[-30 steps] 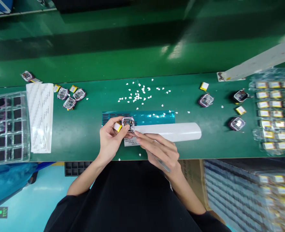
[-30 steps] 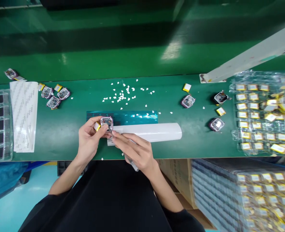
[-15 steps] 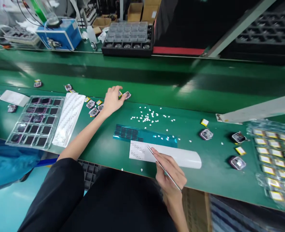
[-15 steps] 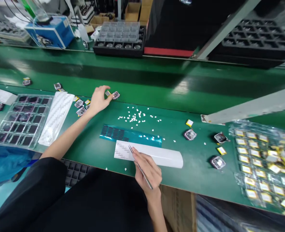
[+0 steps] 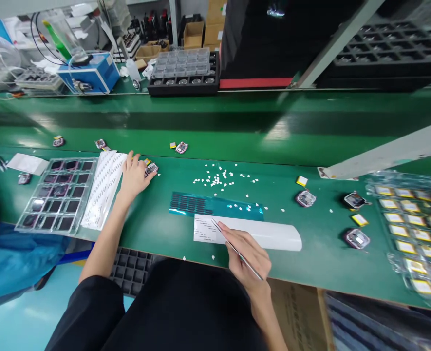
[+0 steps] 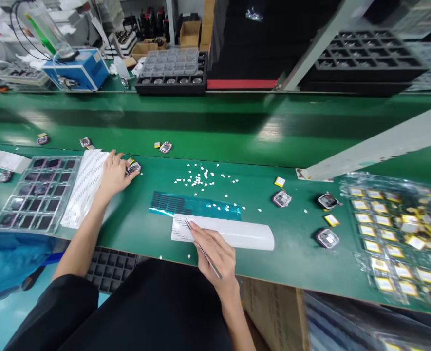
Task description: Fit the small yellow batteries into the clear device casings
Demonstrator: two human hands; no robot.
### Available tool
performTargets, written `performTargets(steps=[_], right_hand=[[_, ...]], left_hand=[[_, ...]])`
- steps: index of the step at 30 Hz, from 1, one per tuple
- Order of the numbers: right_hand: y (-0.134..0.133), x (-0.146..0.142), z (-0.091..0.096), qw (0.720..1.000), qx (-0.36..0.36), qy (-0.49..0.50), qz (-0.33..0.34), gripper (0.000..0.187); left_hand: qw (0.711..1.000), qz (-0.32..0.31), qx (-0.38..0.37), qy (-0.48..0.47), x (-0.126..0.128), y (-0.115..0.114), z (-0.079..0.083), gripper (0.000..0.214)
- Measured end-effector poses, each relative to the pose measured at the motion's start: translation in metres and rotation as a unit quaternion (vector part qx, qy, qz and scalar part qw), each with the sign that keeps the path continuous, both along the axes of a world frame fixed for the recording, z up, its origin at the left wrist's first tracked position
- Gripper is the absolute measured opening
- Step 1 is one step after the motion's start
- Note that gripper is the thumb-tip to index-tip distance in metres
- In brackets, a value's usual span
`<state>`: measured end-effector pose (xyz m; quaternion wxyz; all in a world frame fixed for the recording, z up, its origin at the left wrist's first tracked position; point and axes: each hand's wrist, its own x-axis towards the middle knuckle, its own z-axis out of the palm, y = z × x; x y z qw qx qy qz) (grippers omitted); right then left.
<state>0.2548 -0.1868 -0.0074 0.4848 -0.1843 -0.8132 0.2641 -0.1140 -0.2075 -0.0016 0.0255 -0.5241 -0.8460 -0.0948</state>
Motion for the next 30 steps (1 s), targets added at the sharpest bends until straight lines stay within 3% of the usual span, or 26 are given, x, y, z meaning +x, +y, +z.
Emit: performTargets(steps=[6, 8, 10, 12, 14, 16, 17, 19, 25, 26, 28, 30], right_hand=[[-0.001, 0.002, 0.001, 1.0, 0.001, -0.007, 0.002, 0.06], [-0.001, 0.003, 0.001, 1.0, -0.004, -0.005, -0.005, 0.058], [-0.002, 0.003, 0.002, 1.0, -0.014, 0.001, -0.018, 0.054], [-0.004, 0.003, 0.004, 0.999, -0.033, 0.009, -0.032, 0.046], [-0.007, 0.001, 0.006, 0.997, -0.063, 0.028, -0.041, 0.034], [-0.008, -0.002, 0.008, 0.992, -0.098, 0.061, -0.045, 0.025], [-0.007, -0.005, 0.01, 0.99, -0.111, 0.071, -0.047, 0.026], [0.0, -0.011, 0.014, 0.99, -0.116, 0.064, -0.053, 0.031], [0.059, -0.04, 0.041, 0.996, -0.001, -0.069, -0.064, 0.021], [0.07, -0.045, 0.044, 0.994, 0.016, -0.102, -0.038, 0.025], [0.084, -0.055, 0.044, 0.986, 0.056, -0.158, 0.003, 0.034], [0.091, -0.063, 0.038, 0.975, 0.096, -0.198, 0.01, 0.032]], left_hand=[[1.0, -0.027, 0.004, -0.006, 0.003, -0.002, 0.024, 0.004], [0.998, -0.031, 0.04, -0.022, 0.014, -0.005, 0.034, 0.005], [0.987, -0.04, 0.102, -0.116, 0.028, -0.006, 0.043, 0.004], [0.935, -0.042, 0.186, -0.299, 0.044, -0.005, 0.048, 0.014], [0.827, -0.028, 0.262, -0.496, 0.06, -0.001, 0.051, 0.026], [0.719, -0.012, 0.293, -0.63, 0.078, 0.005, 0.051, 0.035], [0.685, -0.01, 0.285, -0.67, 0.087, 0.008, 0.051, 0.037], [0.655, -0.021, 0.248, -0.714, 0.104, 0.016, 0.048, 0.038], [0.695, -0.119, 0.163, -0.69, 0.138, 0.03, 0.033, 0.038], [0.706, -0.133, 0.148, -0.68, 0.14, 0.03, 0.03, 0.033], [0.744, -0.153, 0.143, -0.635, 0.142, 0.027, 0.025, 0.022], [0.795, -0.16, 0.167, -0.561, 0.142, 0.022, 0.02, 0.013]])
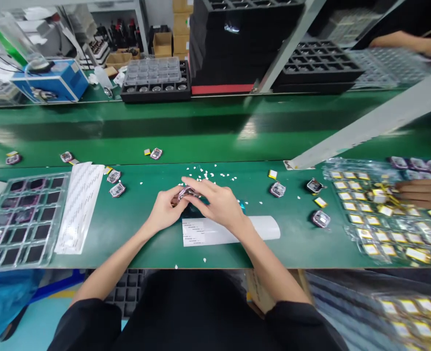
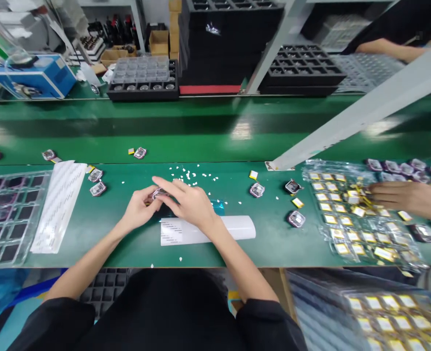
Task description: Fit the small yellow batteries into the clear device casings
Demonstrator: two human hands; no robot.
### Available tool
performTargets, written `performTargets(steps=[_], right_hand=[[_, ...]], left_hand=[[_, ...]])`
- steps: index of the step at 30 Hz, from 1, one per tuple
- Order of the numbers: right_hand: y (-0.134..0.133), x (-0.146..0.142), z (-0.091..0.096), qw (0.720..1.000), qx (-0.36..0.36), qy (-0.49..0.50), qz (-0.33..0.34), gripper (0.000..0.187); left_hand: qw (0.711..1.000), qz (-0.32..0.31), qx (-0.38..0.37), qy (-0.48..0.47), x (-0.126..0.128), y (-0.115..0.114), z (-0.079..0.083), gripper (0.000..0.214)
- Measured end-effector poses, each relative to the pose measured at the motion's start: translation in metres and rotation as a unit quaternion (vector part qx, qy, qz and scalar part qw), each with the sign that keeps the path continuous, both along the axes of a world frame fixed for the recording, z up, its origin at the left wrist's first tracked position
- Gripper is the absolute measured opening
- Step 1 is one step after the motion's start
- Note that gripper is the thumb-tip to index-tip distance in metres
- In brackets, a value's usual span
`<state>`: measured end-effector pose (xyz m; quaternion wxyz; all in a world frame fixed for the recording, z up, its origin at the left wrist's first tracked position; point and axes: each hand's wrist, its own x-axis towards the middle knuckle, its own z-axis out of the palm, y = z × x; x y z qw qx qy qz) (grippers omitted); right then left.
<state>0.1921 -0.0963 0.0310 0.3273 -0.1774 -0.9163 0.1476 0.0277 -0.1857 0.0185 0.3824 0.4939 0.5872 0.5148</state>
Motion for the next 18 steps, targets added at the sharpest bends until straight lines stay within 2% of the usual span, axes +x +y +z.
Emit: performTargets(steps=[3, 9, 14, 18], right_hand=[[-0.002, -0.004, -0.015, 1.0, 0.012, 0.005, -0.014, 0.024], [-0.007, 0.0, -0.03, 0.998, -0.019, 0.059, -0.013, 0.014], [-0.007, 0.002, -0.032, 0.998, 0.03, 0.053, -0.006, 0.015], [-0.009, 0.004, -0.032, 0.996, 0.092, 0.0, -0.009, 0.019]], left_hand=[[0.996, 0.03, 0.024, 0.082, -0.003, -0.007, -0.004, 0.013], [0.998, 0.003, -0.007, 0.064, -0.004, -0.011, -0.005, 0.023], [0.996, -0.009, -0.014, 0.088, -0.003, -0.012, -0.003, 0.022], [0.991, -0.01, -0.022, 0.134, -0.002, -0.014, -0.003, 0.022]])
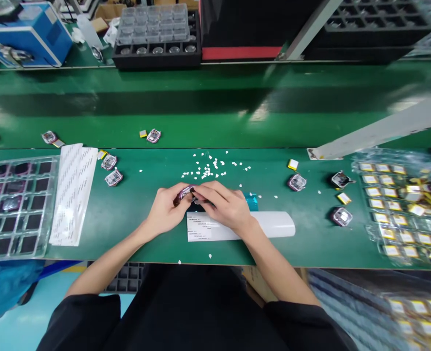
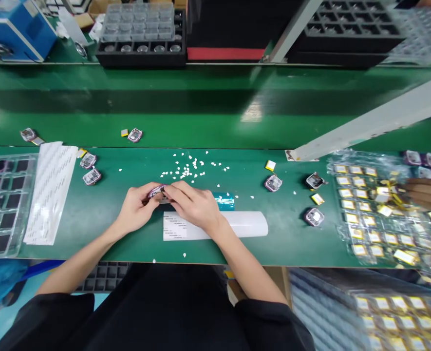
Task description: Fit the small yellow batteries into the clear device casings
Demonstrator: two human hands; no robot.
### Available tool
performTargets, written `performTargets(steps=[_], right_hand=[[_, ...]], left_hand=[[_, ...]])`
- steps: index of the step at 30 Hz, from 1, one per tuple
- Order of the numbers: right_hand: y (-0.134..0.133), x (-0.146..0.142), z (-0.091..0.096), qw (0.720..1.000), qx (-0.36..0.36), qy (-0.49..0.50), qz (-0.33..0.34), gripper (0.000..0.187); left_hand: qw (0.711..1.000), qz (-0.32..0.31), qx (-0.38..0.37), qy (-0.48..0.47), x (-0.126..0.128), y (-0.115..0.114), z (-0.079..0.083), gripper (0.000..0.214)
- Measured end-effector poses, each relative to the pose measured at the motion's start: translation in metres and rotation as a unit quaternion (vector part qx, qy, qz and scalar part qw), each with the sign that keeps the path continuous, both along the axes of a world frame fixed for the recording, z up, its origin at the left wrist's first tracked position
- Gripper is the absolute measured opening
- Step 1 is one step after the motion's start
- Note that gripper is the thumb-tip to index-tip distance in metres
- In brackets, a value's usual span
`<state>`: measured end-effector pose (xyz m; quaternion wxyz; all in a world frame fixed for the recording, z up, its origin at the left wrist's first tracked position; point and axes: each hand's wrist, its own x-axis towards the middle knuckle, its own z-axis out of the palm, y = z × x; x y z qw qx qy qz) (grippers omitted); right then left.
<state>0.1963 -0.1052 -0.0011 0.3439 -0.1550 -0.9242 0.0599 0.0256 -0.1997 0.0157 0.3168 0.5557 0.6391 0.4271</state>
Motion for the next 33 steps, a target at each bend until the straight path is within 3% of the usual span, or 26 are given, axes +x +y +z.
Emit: performTargets(steps=[4, 9, 12, 16, 22, 26, 30, 33], right_hand=[[0.001, 0.002, 0.002, 0.999, 0.03, -0.031, 0.02, 0.03], [0.009, -0.001, 0.002, 0.981, -0.169, 0.069, 0.073, 0.015], [0.009, -0.003, 0.004, 0.967, -0.215, 0.113, 0.069, 0.01], [0.004, -0.004, 0.002, 0.976, -0.177, 0.127, 0.028, 0.015], [0.005, -0.001, -0.007, 0.999, -0.023, 0.041, -0.017, 0.035], [0.01, 0.0, -0.006, 0.995, -0.034, 0.022, -0.092, 0.034], [0.011, 0.004, -0.003, 0.994, -0.107, 0.034, -0.012, 0.03], [0.01, 0.007, -0.006, 0.99, -0.121, 0.058, 0.049, 0.034]], left_hand=[[0.999, -0.001, -0.016, 0.037, -0.001, 0.001, -0.002, 0.02], [0.999, -0.01, -0.023, -0.034, -0.005, 0.003, -0.002, 0.021], [0.999, -0.017, -0.014, -0.027, -0.003, 0.002, -0.001, 0.021], [0.998, -0.047, 0.027, -0.009, 0.002, 0.0, 0.0, 0.022], [0.988, -0.081, -0.039, -0.128, 0.0, 0.003, 0.002, 0.018], [0.976, -0.065, -0.068, -0.195, 0.002, 0.003, 0.001, 0.017], [0.961, -0.036, -0.066, -0.266, 0.004, 0.002, -0.002, 0.013], [0.955, -0.039, -0.06, -0.288, 0.004, 0.003, -0.003, 0.009]])
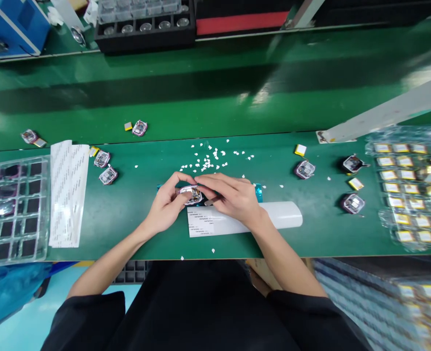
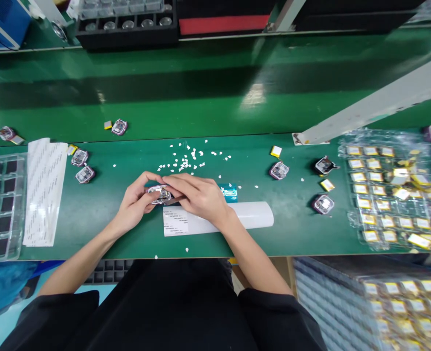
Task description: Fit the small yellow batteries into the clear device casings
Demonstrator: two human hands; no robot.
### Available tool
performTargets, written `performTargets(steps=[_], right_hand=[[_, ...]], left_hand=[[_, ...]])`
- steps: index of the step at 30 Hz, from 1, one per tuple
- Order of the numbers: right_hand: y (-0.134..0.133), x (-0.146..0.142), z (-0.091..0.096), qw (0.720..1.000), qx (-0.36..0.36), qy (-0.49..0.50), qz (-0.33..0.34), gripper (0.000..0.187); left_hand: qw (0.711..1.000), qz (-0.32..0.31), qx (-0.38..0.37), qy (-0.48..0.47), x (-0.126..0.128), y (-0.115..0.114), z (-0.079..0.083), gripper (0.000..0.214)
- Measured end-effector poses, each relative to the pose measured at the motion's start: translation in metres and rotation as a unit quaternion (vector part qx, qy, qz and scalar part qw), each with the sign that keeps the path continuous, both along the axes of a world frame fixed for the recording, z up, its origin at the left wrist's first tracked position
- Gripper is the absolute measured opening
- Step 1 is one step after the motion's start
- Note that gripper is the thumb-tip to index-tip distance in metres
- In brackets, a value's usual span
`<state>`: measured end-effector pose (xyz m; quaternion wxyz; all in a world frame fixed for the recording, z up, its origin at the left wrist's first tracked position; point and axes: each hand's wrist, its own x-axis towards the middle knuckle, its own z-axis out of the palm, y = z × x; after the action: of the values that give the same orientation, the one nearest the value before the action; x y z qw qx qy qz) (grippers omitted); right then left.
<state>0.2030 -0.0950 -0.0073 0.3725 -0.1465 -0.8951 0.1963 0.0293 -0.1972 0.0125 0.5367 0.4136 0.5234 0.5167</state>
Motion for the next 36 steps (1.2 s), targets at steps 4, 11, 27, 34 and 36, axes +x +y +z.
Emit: performTargets(steps=[4, 11, 27, 34, 36], right_hand=[[-0.001, 0.001, -0.008, 1.0, 0.007, 0.016, 0.012, 0.049], [0.0, -0.003, -0.004, 0.992, 0.014, -0.053, -0.113, 0.032], [-0.009, 0.004, 0.004, 0.974, 0.108, -0.2, 0.006, 0.033], [-0.013, 0.003, 0.005, 0.985, 0.01, -0.171, 0.019, 0.039], [-0.011, 0.003, 0.009, 0.985, -0.112, -0.118, 0.061, 0.039]], left_hand=[[1.0, -0.003, -0.004, 0.001, -0.001, 0.0, 0.0, 0.009], [0.999, 0.004, -0.028, 0.03, 0.0, 0.0, -0.001, 0.011], [0.977, 0.041, 0.009, 0.21, 0.003, -0.005, -0.007, 0.006], [0.956, 0.056, 0.048, 0.283, 0.006, -0.008, -0.007, 0.009], [0.957, 0.09, 0.069, 0.266, 0.007, -0.009, -0.008, 0.012]])
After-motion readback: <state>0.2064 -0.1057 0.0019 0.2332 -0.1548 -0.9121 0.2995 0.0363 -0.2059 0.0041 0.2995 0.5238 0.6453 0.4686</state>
